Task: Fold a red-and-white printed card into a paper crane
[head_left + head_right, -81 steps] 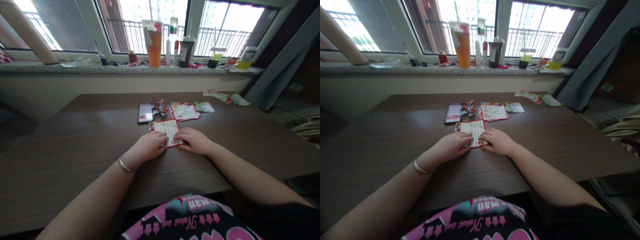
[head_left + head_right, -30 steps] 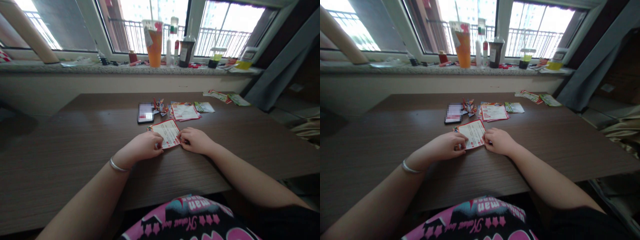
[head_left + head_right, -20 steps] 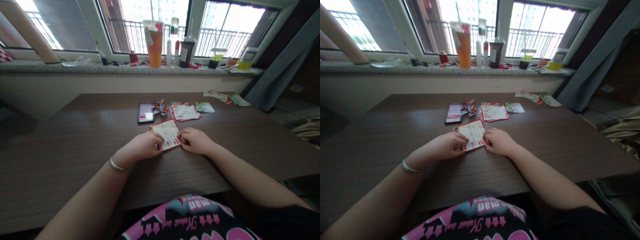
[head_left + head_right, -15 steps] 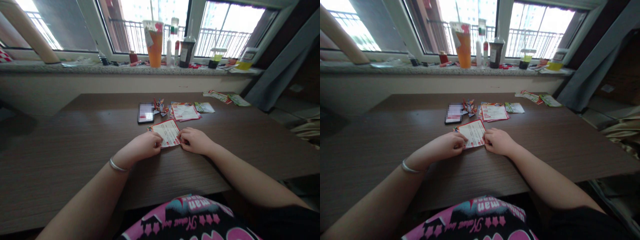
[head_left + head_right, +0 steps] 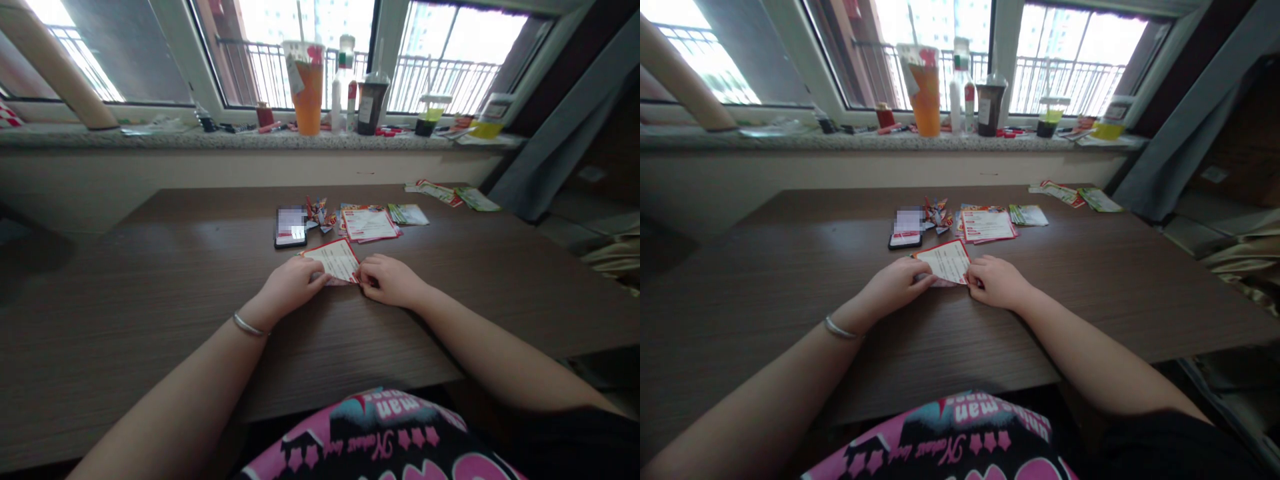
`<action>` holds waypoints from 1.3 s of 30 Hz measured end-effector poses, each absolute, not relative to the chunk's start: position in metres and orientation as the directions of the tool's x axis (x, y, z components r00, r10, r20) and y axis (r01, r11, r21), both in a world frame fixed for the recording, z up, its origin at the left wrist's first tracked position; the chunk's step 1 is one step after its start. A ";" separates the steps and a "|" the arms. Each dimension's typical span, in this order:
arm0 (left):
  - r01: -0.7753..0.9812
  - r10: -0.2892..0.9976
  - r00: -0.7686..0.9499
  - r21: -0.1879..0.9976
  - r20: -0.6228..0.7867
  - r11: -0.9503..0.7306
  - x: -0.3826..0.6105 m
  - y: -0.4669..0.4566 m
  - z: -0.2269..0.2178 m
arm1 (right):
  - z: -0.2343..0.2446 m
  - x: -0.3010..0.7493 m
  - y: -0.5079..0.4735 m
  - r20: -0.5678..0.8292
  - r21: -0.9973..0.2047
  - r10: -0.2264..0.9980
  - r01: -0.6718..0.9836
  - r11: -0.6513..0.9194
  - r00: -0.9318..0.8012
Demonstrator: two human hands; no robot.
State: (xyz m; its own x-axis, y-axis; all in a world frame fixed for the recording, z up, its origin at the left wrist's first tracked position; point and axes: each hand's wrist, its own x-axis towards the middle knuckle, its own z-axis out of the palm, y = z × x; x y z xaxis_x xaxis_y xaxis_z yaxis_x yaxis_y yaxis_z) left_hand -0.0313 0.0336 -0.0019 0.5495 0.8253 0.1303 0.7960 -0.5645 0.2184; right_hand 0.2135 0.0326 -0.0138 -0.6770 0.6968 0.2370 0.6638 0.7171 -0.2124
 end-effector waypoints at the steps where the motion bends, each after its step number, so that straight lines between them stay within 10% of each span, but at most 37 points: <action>1: 0.799 0.833 0.537 0.235 0.135 -0.553 -0.031 0.034 -0.004 | -0.014 0.213 0.032 0.244 -0.209 0.700 0.668 0.714 -0.671; 39: 0.760 0.791 0.576 0.221 0.204 -0.611 -0.027 0.038 -0.017 | -0.024 0.206 0.034 0.308 -0.050 0.639 0.658 0.751 -0.705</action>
